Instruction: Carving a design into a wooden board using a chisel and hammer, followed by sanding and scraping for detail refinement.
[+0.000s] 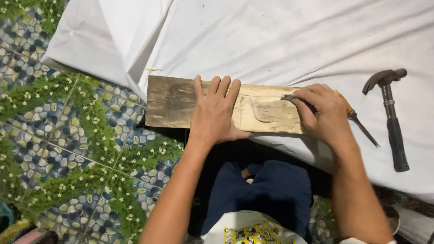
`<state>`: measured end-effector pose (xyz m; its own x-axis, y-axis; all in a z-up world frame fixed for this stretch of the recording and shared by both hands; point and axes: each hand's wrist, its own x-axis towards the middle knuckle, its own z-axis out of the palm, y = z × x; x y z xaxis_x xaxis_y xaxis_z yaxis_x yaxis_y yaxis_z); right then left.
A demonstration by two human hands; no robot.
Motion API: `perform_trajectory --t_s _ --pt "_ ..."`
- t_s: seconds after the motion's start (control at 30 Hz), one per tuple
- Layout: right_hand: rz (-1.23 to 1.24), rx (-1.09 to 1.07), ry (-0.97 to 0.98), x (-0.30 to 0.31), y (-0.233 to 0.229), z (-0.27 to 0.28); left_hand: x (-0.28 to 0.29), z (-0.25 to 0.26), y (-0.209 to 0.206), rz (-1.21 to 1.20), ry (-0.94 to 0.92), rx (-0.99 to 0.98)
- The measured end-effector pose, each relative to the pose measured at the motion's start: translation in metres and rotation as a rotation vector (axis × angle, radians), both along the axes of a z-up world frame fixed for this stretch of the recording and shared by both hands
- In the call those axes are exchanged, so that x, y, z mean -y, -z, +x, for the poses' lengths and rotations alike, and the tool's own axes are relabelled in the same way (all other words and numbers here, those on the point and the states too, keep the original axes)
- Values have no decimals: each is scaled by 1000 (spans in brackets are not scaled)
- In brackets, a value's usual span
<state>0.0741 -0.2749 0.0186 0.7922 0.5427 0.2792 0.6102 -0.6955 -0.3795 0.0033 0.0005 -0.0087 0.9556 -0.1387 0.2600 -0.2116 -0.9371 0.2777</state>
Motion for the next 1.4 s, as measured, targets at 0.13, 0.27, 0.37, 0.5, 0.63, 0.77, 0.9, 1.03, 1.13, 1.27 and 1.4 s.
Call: perform_trajectory --t_s 0.13,0.27,0.37,0.5,0.63,0.77,0.9,1.03,1.13,1.27,1.4 --pt "-43 -61 -66 1 -23 -5 -1 0 -1 10 -20 0" --pt "-20 -39 -69 -26 2 2 -1 -3 0 10 -7 8" --pt "45 -34 -143 -27 -3 7 1 1 0 22 5 10" --pt "-101 -49 -86 -14 -30 4 0 -3 -1 9 -13 42" --pt "-3 -71 -116 -24 6 9 0 -3 3 0 -4 53" --pt "-80 -46 -115 -27 -23 3 4 0 7 56 -26 25" --pt "43 -44 -118 -19 27 19 0 -4 3 19 -16 55" --pt "67 -33 -153 -36 2 4 -1 -3 0 27 -9 45" --pt "-46 -4 -140 -38 -2 8 -3 -4 -4 20 -5 45" --pt "71 -27 -180 -55 10 2 -1 -4 -2 37 -3 7" --pt "-18 -24 -156 -50 -11 2 0 -5 -3 19 -5 12"
